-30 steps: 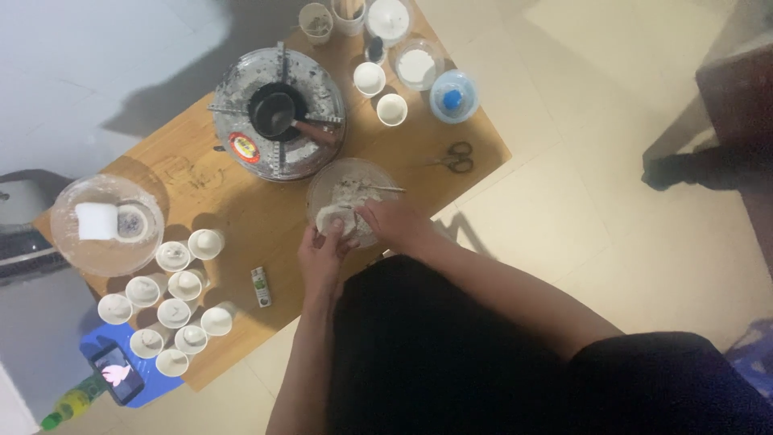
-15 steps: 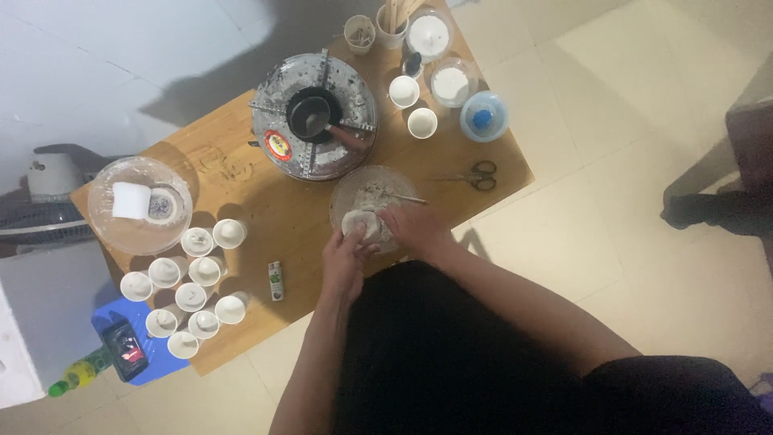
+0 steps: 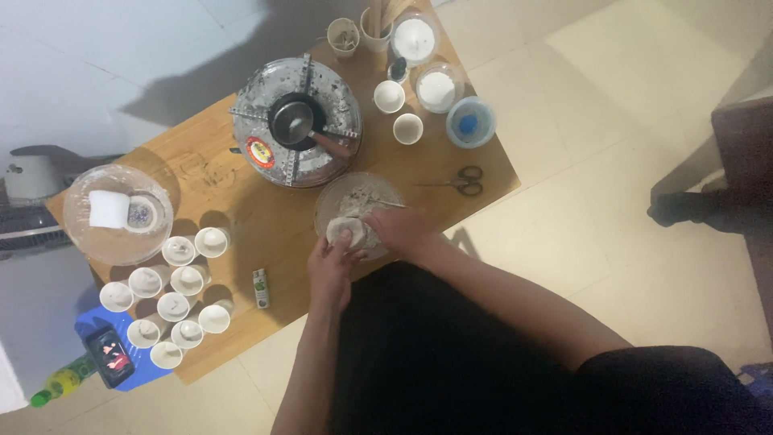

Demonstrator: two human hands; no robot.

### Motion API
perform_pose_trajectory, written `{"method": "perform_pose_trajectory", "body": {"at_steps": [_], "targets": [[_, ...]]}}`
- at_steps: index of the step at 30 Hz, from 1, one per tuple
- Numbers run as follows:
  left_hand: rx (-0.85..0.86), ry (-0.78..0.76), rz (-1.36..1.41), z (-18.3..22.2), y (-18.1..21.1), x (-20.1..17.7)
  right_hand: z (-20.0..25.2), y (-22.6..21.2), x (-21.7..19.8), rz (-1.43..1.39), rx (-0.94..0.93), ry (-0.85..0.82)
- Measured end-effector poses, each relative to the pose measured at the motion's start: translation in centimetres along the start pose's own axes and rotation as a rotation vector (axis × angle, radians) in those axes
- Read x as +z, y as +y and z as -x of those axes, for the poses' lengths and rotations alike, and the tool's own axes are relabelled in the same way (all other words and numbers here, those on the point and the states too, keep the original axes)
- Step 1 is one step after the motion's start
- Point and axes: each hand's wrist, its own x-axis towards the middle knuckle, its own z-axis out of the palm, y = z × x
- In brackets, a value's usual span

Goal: Scraping white solid material from the inside of a small cup into a bowl using a thin metal tool.

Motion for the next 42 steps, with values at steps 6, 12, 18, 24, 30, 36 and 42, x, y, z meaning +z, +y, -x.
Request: {"method": "perform_pose_trajectory", "body": {"at_steps": [6,12,18,24,30,36,42], "targets": [[0.03,0.01,-0.052,0.6,0.5,0.5,-0.4,0.0,-1.3,-0.188,0.023,-0.146],[0.062,-0.021,-0.065,1.6,1.1,0.1,0.1,2.2,0.1,-0.449,-0.088,-0.248],[0.073,-0.122,-0.083,1.1,0.4,-0.8,0.1,3.4,1.2,-0.659,-0.157,-0.303],[0.132,-0.148,-0.113,0.7,0.3,-1.3,-0.1,5.4,2.9,-0.824,-0.096,-0.316],[0.187,-0.17,-0.103,0.2,-0.3,-1.6,-0.1,4.7,1.4,-0.791,-0.043,-0.223],[0.206,-0.098,-0.143,1.0,0.6,-1.0,1.1,3.2,-0.3,-0.517,-0.175,-0.139],[0.244,-0.067,-0.159,-1.2,-2.1,-1.8,1.2,3.4,1.3,-0.381,-0.208,-0.023]]}}
